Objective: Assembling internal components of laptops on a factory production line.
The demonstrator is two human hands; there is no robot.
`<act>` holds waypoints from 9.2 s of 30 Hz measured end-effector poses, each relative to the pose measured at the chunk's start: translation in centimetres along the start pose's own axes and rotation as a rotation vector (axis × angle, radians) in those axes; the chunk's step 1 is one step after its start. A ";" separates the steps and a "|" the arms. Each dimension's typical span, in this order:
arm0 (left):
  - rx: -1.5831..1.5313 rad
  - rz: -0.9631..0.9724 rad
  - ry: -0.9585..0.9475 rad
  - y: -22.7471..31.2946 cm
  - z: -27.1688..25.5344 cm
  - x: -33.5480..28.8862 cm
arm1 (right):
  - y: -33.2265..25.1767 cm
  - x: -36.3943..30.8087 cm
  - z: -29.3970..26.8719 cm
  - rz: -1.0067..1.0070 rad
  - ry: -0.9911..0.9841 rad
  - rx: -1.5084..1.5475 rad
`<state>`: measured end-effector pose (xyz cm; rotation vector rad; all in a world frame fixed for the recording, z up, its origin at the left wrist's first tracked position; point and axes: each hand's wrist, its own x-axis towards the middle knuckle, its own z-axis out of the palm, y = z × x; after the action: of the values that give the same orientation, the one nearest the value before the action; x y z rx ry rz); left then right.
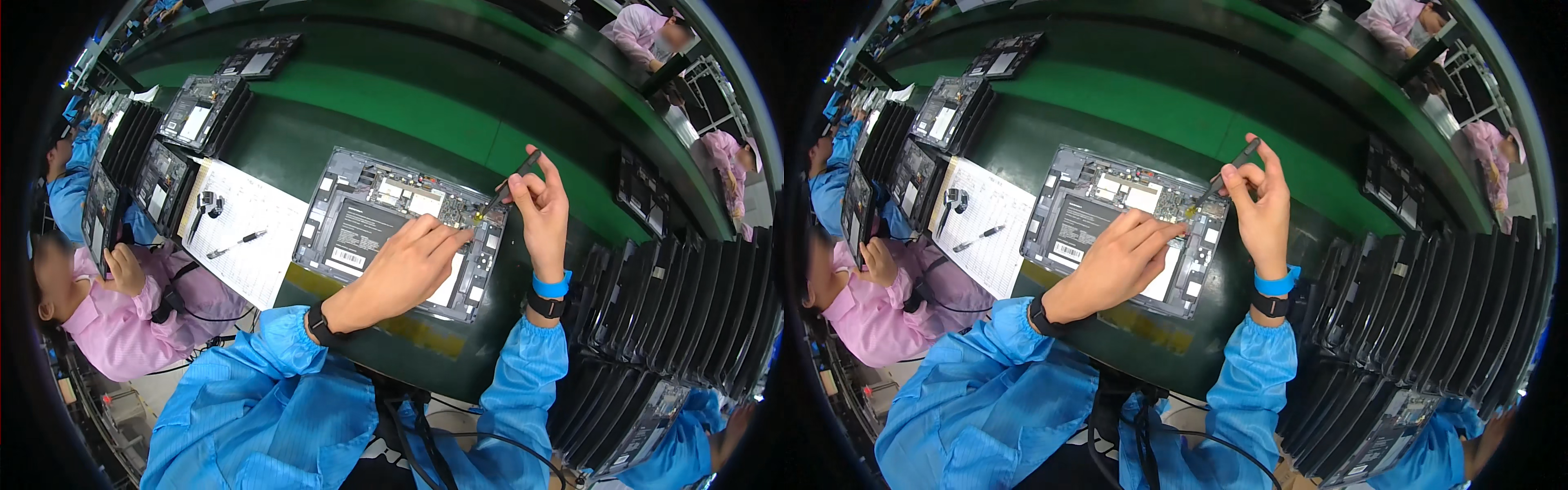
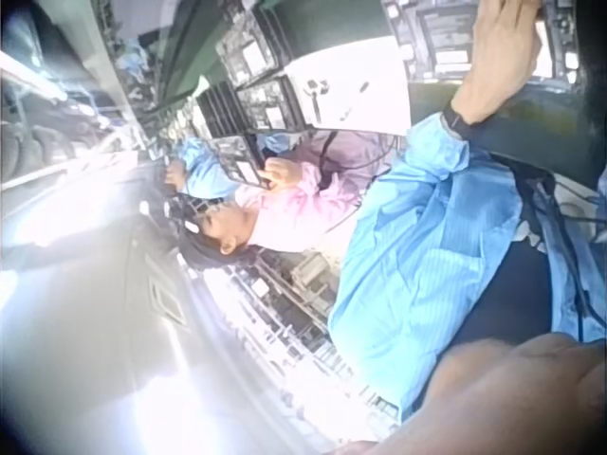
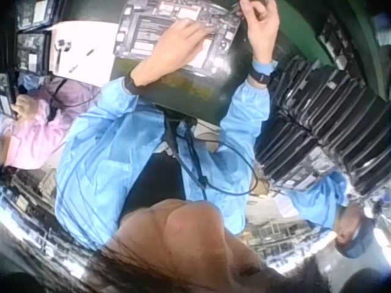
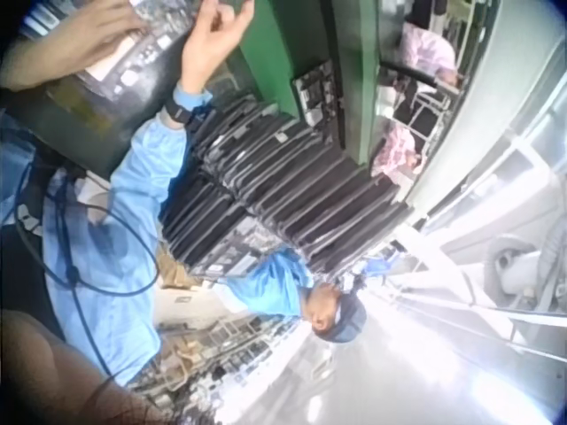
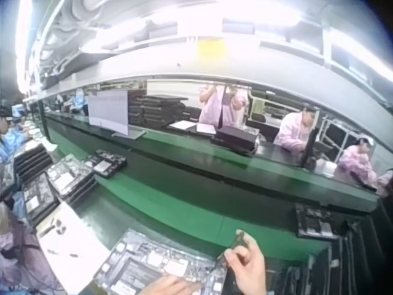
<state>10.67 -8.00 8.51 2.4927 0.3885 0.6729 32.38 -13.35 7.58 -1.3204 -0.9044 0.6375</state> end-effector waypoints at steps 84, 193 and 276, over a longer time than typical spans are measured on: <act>-1.067 -0.585 -0.169 -26.8 -3.8 18.0 | 13.3 14.6 -2.0 0.074 0.535 0.554; 0.163 0.122 -0.182 -6.6 -3.9 -3.5 | -0.9 -3.4 5.7 0.357 -0.127 -0.523; -0.010 0.238 -0.111 1.0 1.2 -15.1 | 1.0 -27.3 4.7 0.302 0.321 0.135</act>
<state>-1.20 -15.30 2.38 2.5761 0.0473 0.6211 14.20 -33.27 1.34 -1.3988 -0.3984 0.6812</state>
